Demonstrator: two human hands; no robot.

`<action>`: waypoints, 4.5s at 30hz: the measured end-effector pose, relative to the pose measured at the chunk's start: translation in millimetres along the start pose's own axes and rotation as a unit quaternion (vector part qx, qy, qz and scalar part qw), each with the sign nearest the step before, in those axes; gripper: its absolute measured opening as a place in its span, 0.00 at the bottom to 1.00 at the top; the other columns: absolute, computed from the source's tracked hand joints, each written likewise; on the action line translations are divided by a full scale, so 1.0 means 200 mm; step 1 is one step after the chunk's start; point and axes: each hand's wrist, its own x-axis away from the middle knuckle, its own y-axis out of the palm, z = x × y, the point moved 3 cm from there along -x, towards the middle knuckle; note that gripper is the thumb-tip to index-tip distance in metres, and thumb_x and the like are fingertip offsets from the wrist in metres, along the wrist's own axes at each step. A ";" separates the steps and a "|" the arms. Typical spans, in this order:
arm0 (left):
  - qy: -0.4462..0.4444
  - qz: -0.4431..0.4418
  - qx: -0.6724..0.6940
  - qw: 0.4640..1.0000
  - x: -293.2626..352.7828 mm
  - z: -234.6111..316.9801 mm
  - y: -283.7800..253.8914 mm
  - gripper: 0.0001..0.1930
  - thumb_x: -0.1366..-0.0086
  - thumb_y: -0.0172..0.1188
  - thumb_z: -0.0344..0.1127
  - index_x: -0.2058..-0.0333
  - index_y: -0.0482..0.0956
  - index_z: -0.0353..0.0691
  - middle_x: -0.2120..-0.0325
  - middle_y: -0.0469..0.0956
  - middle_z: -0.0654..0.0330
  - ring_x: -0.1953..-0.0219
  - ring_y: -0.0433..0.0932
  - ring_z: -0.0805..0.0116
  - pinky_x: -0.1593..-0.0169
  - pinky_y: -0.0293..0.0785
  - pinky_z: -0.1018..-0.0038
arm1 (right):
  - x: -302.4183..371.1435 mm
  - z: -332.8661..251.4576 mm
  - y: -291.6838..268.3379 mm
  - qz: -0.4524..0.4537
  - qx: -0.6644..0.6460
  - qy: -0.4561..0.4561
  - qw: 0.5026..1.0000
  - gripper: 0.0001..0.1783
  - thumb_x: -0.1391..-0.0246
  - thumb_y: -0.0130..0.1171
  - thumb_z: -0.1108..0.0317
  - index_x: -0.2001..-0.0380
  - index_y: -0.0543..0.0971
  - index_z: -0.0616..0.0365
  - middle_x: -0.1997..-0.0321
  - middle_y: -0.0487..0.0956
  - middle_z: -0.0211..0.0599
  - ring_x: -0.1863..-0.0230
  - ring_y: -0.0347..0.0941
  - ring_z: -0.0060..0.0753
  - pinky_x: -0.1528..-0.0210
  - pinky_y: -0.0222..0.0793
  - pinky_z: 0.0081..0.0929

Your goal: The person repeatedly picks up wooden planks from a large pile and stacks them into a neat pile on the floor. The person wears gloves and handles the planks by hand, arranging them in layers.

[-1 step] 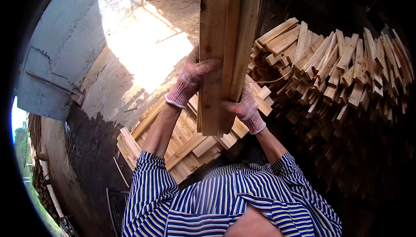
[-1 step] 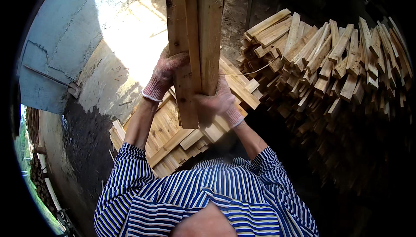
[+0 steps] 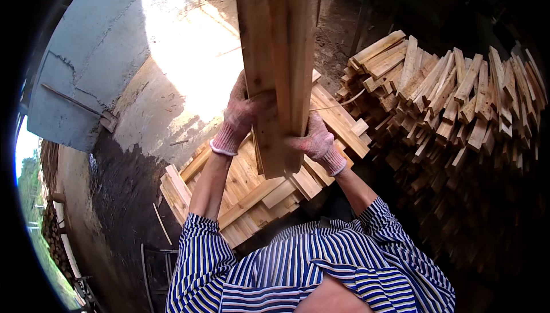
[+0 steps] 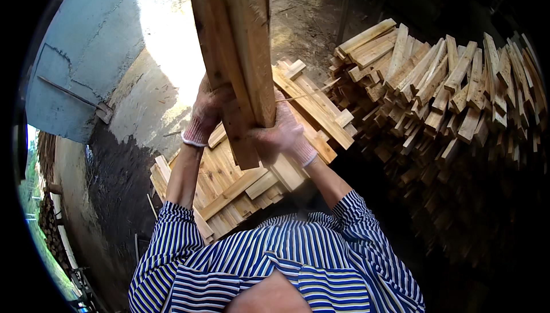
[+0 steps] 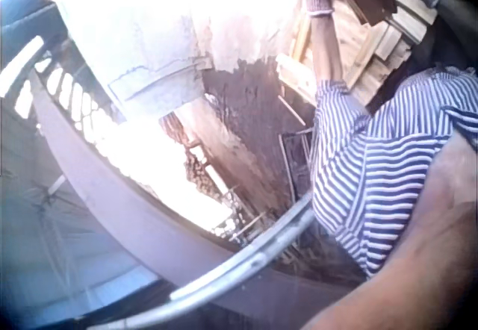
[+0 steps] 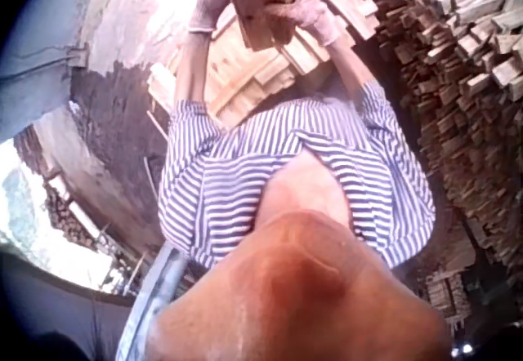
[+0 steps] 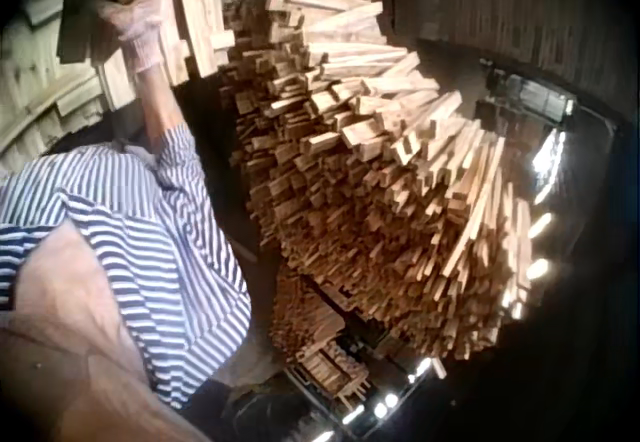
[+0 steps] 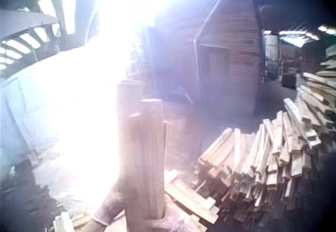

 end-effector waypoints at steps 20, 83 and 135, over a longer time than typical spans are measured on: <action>0.048 0.282 -0.295 0.912 0.73 -0.56 -1.26 0.33 0.40 0.71 0.29 0.37 0.67 0.36 0.54 0.82 0.56 0.55 0.82 0.68 0.54 0.83 0.69 | -0.47 0.88 0.68 -0.208 0.269 0.237 0.910 0.67 0.50 0.75 0.52 0.24 0.38 0.60 0.31 0.65 0.64 0.37 0.71 0.49 0.39 0.74 0.35; -0.142 -0.518 -0.077 0.840 -1.84 -0.55 3.46 0.33 0.34 0.64 0.57 0.37 0.72 0.45 0.42 0.75 0.52 0.44 0.77 0.61 0.39 0.72 0.62 | 0.39 -2.72 -2.88 0.565 0.583 0.223 0.539 0.34 0.49 0.59 0.46 0.46 0.81 0.60 0.45 0.81 0.53 0.41 0.77 0.49 0.39 0.70 0.40; -0.325 -0.216 0.408 0.825 -0.93 -1.71 1.54 0.26 0.32 0.63 0.50 0.43 0.78 0.38 0.51 0.83 0.52 0.53 0.84 0.57 0.50 0.85 0.56 | 0.87 -0.09 -1.99 0.526 0.169 0.285 0.783 0.35 0.39 0.55 0.40 0.42 0.74 0.58 0.46 0.78 0.51 0.39 0.72 0.48 0.36 0.65 0.37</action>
